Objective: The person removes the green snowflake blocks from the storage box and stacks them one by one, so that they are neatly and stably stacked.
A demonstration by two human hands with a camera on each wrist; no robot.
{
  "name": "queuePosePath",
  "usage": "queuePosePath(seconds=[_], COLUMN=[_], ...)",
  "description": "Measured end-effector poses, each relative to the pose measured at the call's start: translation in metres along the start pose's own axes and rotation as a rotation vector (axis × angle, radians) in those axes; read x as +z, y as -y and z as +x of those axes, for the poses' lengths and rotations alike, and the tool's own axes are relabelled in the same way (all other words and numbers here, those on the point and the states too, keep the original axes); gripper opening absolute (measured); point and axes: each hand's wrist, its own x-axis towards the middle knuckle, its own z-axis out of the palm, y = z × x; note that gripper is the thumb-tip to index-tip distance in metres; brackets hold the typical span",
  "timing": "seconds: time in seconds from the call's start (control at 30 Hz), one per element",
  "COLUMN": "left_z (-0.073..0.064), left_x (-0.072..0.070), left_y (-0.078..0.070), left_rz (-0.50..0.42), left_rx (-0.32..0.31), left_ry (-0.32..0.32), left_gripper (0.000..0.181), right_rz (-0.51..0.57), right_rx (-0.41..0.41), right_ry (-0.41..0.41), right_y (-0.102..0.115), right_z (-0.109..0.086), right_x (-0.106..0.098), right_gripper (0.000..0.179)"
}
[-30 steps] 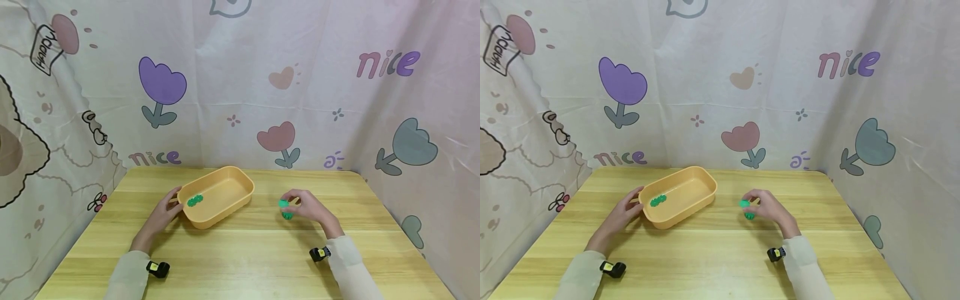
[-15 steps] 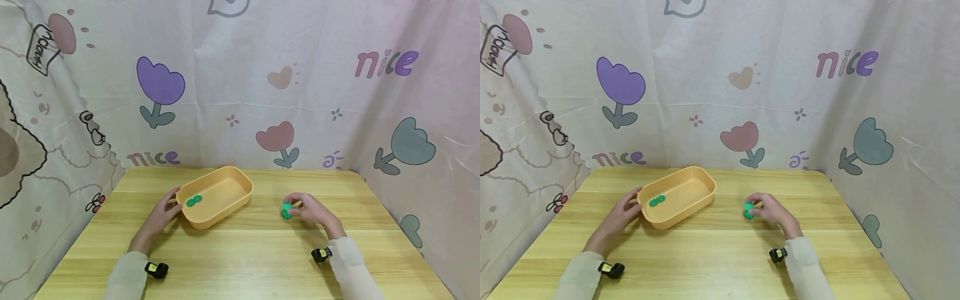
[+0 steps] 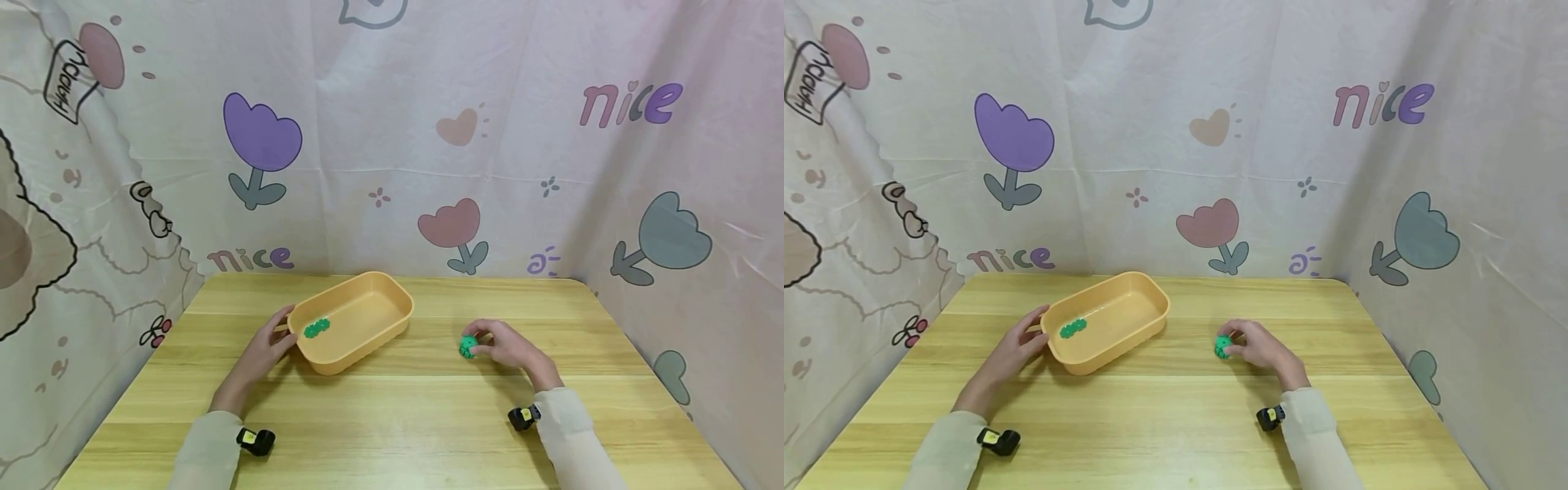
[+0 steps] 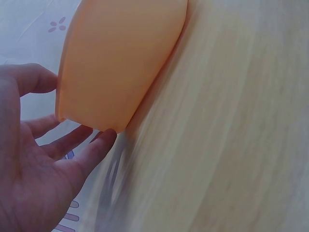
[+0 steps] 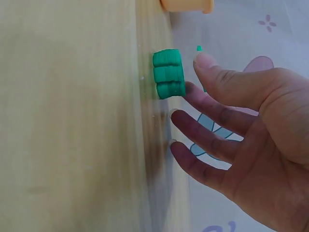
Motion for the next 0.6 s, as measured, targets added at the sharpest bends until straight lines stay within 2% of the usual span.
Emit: queuePosePath(seconds=[0.6], left_z=[0.0022], left_x=[0.0007], left_y=[0.0041], left_rz=[-0.013], left_rx=[0.008], left_ry=[-0.014], left_gripper=[0.064], right_rz=[-0.031], right_rx=[0.034], right_ry=[0.006], right_y=[-0.0036], right_z=[0.0022], right_x=[0.0026], right_gripper=[0.024])
